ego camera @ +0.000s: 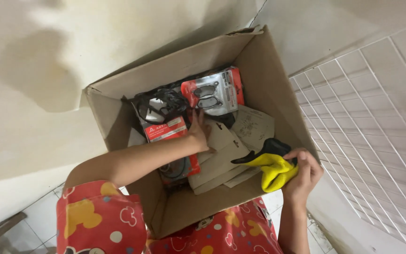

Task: The person wipes various packaged items, including a black tool, a white card, and a red package, using a yellow cloth. They take items from a cardboard box, clean them, and place some on a wall-mounted wire rack.

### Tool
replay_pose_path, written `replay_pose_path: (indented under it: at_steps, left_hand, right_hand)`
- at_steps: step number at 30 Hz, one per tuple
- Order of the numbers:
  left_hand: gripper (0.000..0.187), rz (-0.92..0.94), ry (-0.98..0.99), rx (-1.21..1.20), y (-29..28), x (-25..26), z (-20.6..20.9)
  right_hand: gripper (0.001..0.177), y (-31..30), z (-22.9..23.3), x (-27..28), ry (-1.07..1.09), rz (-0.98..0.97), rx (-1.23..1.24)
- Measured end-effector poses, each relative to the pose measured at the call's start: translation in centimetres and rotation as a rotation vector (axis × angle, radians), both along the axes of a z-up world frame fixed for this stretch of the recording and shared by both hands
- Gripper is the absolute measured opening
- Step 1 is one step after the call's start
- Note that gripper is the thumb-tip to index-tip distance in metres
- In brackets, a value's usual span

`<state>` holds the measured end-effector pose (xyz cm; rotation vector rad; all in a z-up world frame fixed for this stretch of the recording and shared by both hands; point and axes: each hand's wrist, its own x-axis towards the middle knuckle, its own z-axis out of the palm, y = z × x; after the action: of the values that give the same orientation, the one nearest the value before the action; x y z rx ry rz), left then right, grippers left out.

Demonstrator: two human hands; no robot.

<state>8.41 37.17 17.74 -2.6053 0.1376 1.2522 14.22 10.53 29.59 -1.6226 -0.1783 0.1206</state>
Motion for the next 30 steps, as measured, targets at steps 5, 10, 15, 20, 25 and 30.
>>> replay_pose_path:
  at_steps: [5,10,15,20,25,30]
  left_hand:
    - [0.100,0.091,0.017,-0.023,-2.3,-0.4,-1.4]
    - [0.062,-0.196,0.021,0.120,-0.1,0.3,-2.3]
    - [0.041,-0.143,-0.432,-0.023,0.1,0.7,-6.5]
    - [0.056,-0.116,-0.346,-0.336,-0.3,1.8,-6.6]
    - [0.059,-0.189,-0.345,-0.397,1.4,3.0,-4.4]
    - [0.028,-0.103,-0.606,-0.869,4.2,2.3,-5.9]
  right_hand:
    - [0.036,0.0,-0.1,0.0,0.025,0.004,0.015]
    - [0.035,0.0,-0.1,-0.1,0.005,0.006,0.021]
    - [0.035,-0.3,-0.7,0.0,0.021,0.021,0.076]
    - [0.043,0.5,-0.1,-0.6,-0.169,-0.129,0.197]
    - [0.062,-0.5,-1.2,-0.6,-0.242,0.043,0.242]
    - [0.049,0.3,0.6,0.2,0.049,0.166,-0.081]
